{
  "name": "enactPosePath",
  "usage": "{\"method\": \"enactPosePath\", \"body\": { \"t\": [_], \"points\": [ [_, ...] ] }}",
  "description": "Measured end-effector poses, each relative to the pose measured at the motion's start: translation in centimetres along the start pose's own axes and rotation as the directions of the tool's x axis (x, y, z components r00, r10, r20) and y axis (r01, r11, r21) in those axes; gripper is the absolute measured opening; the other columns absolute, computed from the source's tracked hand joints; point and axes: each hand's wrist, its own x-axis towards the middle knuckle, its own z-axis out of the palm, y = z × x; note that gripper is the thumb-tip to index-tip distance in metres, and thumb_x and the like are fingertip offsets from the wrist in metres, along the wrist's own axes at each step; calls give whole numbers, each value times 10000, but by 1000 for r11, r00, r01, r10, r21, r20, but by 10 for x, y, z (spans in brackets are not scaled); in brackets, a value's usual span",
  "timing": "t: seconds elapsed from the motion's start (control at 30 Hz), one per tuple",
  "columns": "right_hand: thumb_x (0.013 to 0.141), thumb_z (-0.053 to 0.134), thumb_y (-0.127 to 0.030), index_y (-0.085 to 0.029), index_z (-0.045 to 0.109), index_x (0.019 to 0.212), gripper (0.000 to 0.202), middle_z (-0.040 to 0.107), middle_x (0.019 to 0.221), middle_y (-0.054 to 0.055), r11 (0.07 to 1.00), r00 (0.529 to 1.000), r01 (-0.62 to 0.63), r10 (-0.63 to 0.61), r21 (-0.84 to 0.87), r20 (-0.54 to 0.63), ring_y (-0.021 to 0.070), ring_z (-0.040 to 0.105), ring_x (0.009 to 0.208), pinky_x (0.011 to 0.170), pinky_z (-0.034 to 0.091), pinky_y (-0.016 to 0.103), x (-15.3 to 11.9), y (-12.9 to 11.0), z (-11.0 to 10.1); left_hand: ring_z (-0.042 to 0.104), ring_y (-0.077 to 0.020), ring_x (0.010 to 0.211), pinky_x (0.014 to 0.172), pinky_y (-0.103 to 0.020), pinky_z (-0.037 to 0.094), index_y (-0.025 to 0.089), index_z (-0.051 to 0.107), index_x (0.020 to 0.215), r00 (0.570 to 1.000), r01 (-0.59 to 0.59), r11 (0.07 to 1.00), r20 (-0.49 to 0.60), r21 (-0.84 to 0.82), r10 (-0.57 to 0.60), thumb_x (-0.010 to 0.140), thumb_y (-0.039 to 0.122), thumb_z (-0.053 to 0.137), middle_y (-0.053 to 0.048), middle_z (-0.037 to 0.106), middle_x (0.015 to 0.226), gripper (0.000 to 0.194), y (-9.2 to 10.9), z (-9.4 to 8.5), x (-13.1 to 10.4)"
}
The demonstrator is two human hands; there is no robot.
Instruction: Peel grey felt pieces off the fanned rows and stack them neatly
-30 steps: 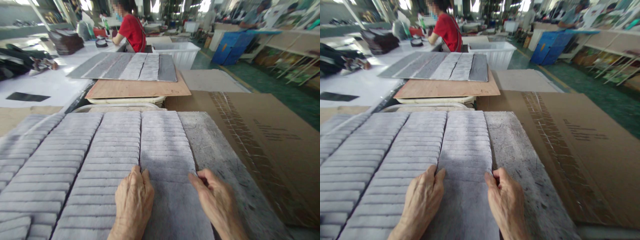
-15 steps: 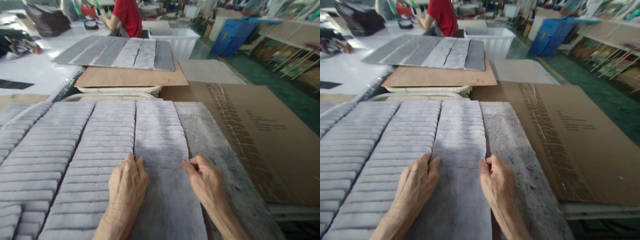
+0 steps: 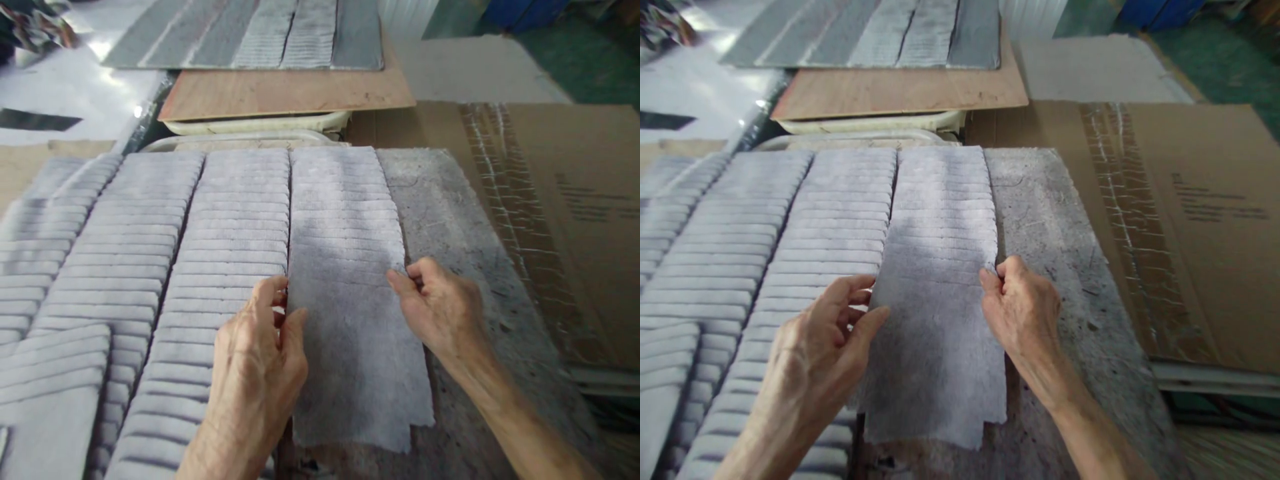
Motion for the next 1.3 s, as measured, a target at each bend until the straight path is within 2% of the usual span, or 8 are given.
{"method": "enactPosePath", "body": {
  "t": [0.2,0.4,0.57,0.7,0.83,0.97,1.13,1.3],
  "points": [
    [663,513,-469,-227,493,563,263,428,415,-29,994,995,-67,60,84,79,133,424,437,501,309,276,4,2,-3,621,-129,602,605,-262,507,214,526,1083,991,131,987,-44,92,-128,801,260,548,-10,688,867,287,-9,15,-36],
    [671,512,-446,-212,521,585,250,456,440,-18,991,985,-113,101,77,140,137,436,458,506,309,269,6,-3,-10,644,-157,681,468,-250,444,189,518,1091,989,24,946,-143,323,24,848,232,478,-42,664,926,250,-10,24,-54],
    [665,526,-425,-217,501,557,235,388,380,-38,990,984,-120,109,71,145,128,395,420,483,281,265,7,-6,-12,586,-205,817,608,-301,474,142,499,1159,964,-33,890,-220,455,148,845,213,485,-100,611,987,323,-12,27,-58],
    [669,526,-417,-220,497,560,227,381,376,-39,992,984,-114,104,61,147,129,390,423,482,274,264,7,-6,-11,536,-236,918,735,-371,460,140,474,1201,916,-238,872,-199,428,347,837,197,477,-121,576,1079,369,-17,35,-65],
    [669,526,-414,-221,504,575,217,399,394,-37,992,980,-121,114,34,163,130,390,425,482,275,259,10,-5,-9,423,-254,1221,934,-387,418,97,407,1280,886,-368,873,-165,319,433,848,140,424,-145,491,1303,434,-10,51,-70],
    [652,541,-422,-231,480,540,229,392,387,-44,994,980,-107,104,12,169,129,381,413,477,272,259,12,-6,-11,228,-279,1366,1061,-433,337,40,303,1358,899,-377,872,-103,312,426,869,223,397,-163,330,1447,530,-1,63,-65],
    [672,568,-369,-229,482,547,207,375,384,-46,993,977,-115,120,-41,176,125,378,418,484,272,264,13,-10,-13,244,-338,1351,1023,-475,391,6,262,1385,865,-465,812,-16,352,502,861,470,397,-213,257,1468,713,0,72,-59],
    [707,540,-417,-222,504,570,241,394,374,-38,996,984,-66,76,-65,163,125,383,390,465,281,259,10,-2,-7,227,-327,1360,1055,-487,341,39,311,1375,907,-344,864,-108,367,407,890,514,277,-178,257,1479,680,2,88,-63]
  ]
}}
